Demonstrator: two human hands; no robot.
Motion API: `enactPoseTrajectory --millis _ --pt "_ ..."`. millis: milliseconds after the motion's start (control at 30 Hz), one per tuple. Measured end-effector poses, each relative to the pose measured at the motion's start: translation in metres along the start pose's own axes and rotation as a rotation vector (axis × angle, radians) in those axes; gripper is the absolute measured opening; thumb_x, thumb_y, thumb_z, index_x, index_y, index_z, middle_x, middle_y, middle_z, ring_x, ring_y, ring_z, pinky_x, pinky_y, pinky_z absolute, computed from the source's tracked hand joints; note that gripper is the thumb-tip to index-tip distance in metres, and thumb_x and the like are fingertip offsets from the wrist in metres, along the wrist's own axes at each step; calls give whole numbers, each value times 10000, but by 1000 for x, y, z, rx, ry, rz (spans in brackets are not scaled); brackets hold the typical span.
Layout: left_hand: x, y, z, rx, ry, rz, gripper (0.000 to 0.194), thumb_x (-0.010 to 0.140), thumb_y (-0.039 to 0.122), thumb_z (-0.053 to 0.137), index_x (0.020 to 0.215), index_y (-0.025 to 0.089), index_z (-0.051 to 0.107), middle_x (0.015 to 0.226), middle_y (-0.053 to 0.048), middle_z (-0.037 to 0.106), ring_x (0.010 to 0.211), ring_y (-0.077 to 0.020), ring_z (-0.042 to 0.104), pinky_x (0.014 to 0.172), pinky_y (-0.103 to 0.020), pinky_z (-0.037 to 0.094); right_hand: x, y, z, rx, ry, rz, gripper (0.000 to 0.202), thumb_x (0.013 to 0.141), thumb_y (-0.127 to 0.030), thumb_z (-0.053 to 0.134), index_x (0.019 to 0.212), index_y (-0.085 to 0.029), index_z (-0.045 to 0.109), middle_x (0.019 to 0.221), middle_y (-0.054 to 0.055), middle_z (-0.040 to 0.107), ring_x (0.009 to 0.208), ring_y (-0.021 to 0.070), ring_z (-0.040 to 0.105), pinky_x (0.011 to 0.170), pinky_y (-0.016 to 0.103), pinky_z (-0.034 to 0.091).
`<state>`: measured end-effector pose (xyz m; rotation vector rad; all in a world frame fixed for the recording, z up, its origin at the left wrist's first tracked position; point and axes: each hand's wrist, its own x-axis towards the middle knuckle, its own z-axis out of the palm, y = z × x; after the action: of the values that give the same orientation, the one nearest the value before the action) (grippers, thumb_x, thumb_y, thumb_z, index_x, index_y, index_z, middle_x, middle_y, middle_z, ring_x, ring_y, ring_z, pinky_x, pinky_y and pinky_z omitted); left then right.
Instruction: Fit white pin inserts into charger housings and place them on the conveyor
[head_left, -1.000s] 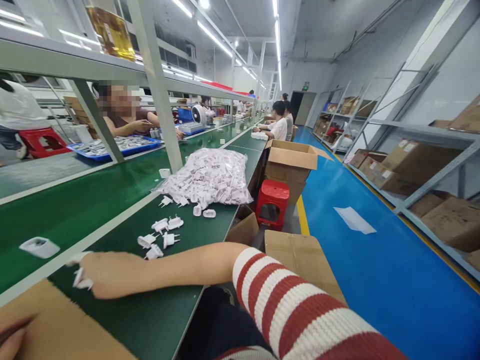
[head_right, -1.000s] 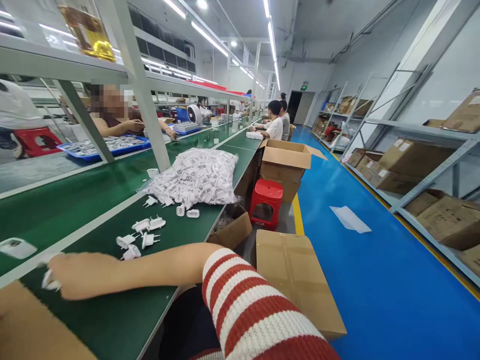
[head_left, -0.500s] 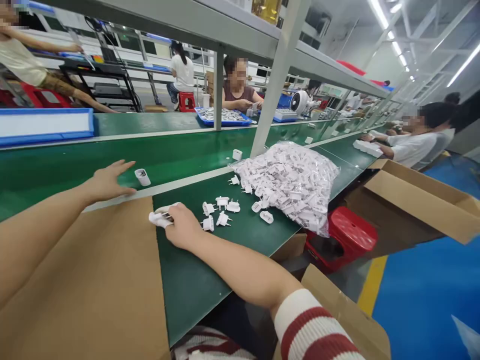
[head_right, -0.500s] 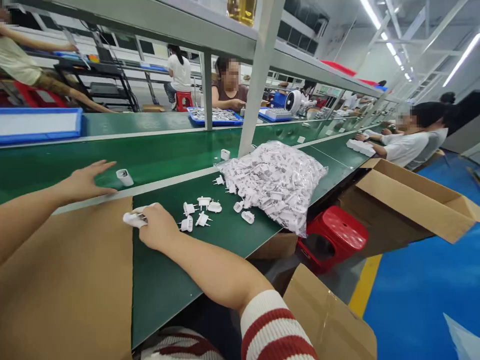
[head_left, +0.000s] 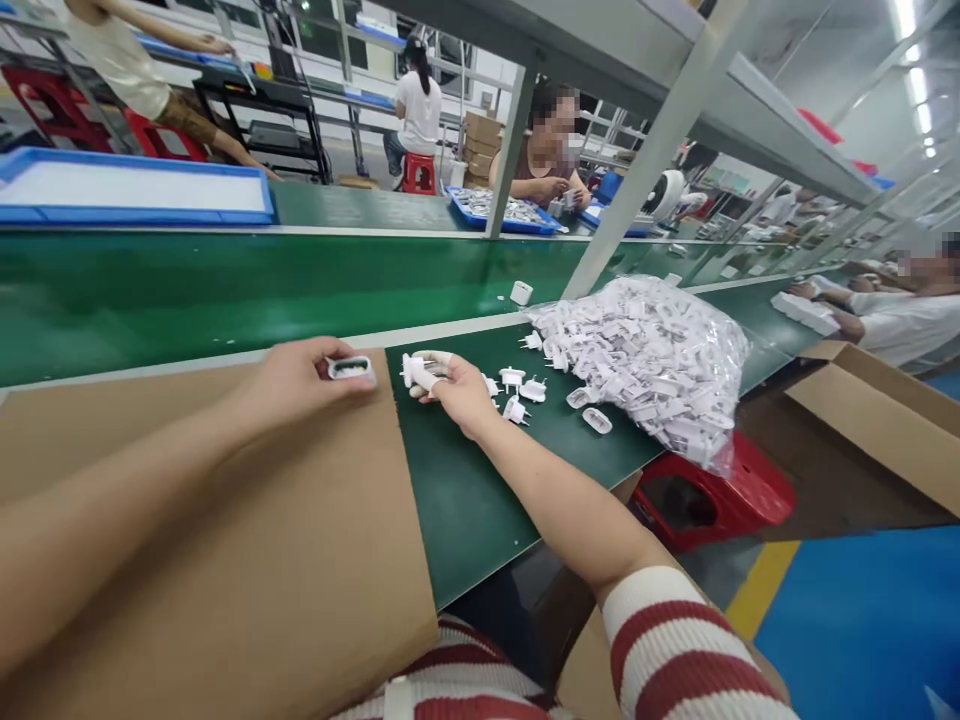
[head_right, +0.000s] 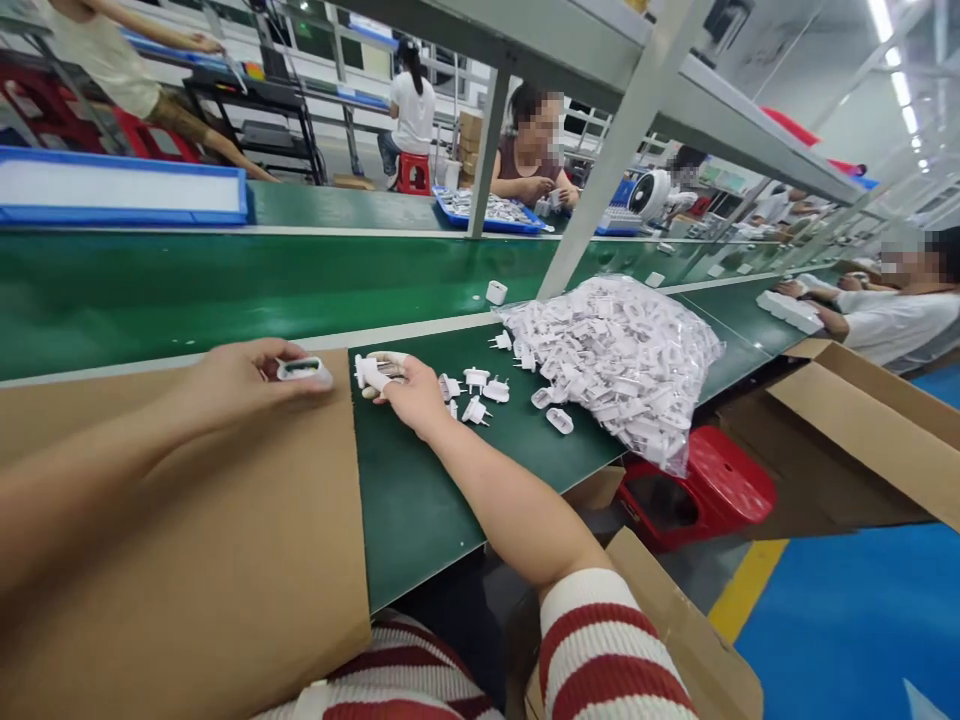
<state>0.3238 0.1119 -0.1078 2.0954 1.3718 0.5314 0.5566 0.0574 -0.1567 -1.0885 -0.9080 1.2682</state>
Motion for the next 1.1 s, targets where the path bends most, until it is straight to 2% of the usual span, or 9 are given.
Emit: enactPoseTrajectory --millis 100,267,367,467,600,667,767,933,1100 --pt "-23 -11 17 -74 -16 -12 564 838 639 807 1192 203 755 967 -39 765 829 -225 674 716 -319 490 -5 3 4 8 -19 -30 410 683 -313 896 1047 -219 733 931 8 777 777 143 758 749 285 616" --pt "-47 -19 39 -36 98 286 349 988 510 639 1159 240 779 1154 -43 760 887 -194 651 773 -312 492 -10 5 5 -200 65 -114 472 646 -474 935 982 -215 729 1008 61 794 901 197 738 732 311 593" --pt "-48 -22 42 -66 88 344 288 1012 439 627 1175 255 778 1170 -23 760 864 -168 644 781 -293 497 -11 8 3 -315 78 -168 504 694 -498 900 1077 -220 728 1129 86 793 936 201 726 748 322 600" --pt "-46 -24 46 -140 72 283 297 982 468 677 1180 278 791 1137 -8 766 807 -156 636 750 -290 505 -12 13 1 -455 90 -232 537 745 -407 879 1220 -224 708 1245 96 770 949 178 724 810 319 606" --pt "-45 -21 51 -348 -30 86 493 901 590 773 1287 283 776 969 -13 758 762 -166 640 702 -285 505 -14 18 -3 -684 -38 -220 295 858 -276 777 1149 -231 762 1125 58 803 968 188 739 889 346 605" --pt "-45 -18 52 -398 -71 33 573 876 623 785 1323 265 765 869 -12 725 729 -168 619 664 -280 481 -17 16 -3 -697 -26 -272 281 899 -235 726 1177 -249 767 1189 51 801 1055 207 739 948 368 605" --pt "-45 -15 52 -383 -76 26 630 854 650 781 1329 236 765 763 -8 666 655 -163 559 597 -285 424 -26 9 1 -676 66 -425 290 962 -252 679 1244 -266 746 1267 53 782 1134 223 719 1004 389 597" --pt "-44 -16 53 -390 -61 40 669 840 678 785 1347 244 737 807 -17 692 689 -178 590 622 -311 461 -42 0 14 -877 -111 -657 252 1015 -227 612 1214 -264 762 1216 63 793 1154 229 698 1060 402 558" --pt "-43 -17 53 -369 -65 39 605 855 666 778 1322 282 740 847 -6 707 709 -182 607 633 -316 472 -44 0 19 -1062 -176 -652 346 1016 -139 551 1283 -246 743 1249 86 775 1180 241 681 1082 409 531"
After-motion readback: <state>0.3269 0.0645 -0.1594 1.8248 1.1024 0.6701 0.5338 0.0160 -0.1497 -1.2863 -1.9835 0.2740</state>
